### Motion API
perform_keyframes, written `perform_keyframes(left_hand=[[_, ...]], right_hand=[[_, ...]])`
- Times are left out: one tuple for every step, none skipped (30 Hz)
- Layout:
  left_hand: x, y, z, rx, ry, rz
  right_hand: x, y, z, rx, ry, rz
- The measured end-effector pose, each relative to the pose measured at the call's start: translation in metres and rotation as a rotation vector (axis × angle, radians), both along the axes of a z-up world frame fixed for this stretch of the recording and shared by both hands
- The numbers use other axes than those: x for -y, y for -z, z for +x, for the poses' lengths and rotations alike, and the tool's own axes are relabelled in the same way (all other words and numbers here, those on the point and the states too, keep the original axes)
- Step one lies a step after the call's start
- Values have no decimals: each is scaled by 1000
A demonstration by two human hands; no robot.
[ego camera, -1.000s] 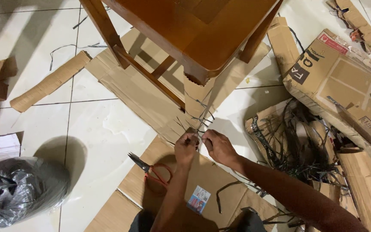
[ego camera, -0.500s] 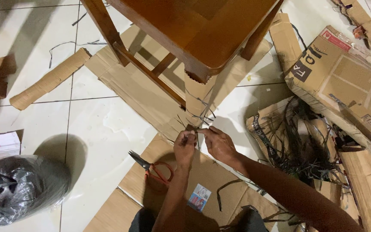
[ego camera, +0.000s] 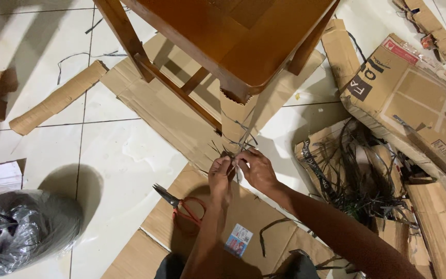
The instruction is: Wrapping a wooden chair leg with protective cardboard and securing it with wire ties
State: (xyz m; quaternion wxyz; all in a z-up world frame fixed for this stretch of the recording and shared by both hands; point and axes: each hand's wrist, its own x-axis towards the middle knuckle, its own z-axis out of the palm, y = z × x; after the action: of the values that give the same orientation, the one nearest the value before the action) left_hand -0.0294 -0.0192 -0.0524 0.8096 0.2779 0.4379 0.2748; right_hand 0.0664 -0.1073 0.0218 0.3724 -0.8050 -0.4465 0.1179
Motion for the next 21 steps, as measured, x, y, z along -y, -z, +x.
perform_keyframes(left_hand=[[3,-20,-2,0,-1,0],[5,-40,-4,23,-13,-67],[8,-59,-7,44,-25,-136],[9,-59,-7,42,-26,-137],[10,-60,-5,79,-18,-182],[10,-61,-4,116,-9,-227],[10,-60,-4,115,-9,-229],[11,-59,-5,132,-22,-216],[10,-59,-5,150,-35,-203],[10,-52,-4,150,-34,-203],[9,-45,-2,125,-38,-140],[8,-38,-1,99,-42,-77],[9,-45,-2,98,-41,-77],[10,-52,-2,55,-30,39],[10,-58,-2,12,-20,155],[11,-47,-4,11,-19,155],[11,-36,-5,19,-1,227],[12,-24,-6,28,18,298],[13,-34,-8,27,17,297],[13,-44,-10,3,33,384],[13,-54,-12,-21,51,474]], right_hand=[[0,5,1,0,-1,0],[-1,10,3,-93,45,-5],[-1,15,3,-189,92,-12],[0,20,3,-190,91,-13],[1,24,5,-278,140,-77],[2,28,6,-366,190,-141],[0,28,7,-366,191,-142],[-1,27,8,-401,209,-199],[-3,25,9,-435,228,-256],[-5,28,9,-434,229,-255],[-6,30,9,-432,231,-250],[-8,33,10,-430,234,-244],[-9,25,8,-432,234,-244],[-11,16,7,-372,179,-207],[-12,8,6,-313,123,-170],[-10,15,7,-313,124,-170],[-7,21,9,-234,42,-182],[-4,28,10,-154,-39,-194],[-3,32,10,-155,-40,-195],[-2,36,11,-137,-68,-189],[-2,39,11,-117,-94,-181]])
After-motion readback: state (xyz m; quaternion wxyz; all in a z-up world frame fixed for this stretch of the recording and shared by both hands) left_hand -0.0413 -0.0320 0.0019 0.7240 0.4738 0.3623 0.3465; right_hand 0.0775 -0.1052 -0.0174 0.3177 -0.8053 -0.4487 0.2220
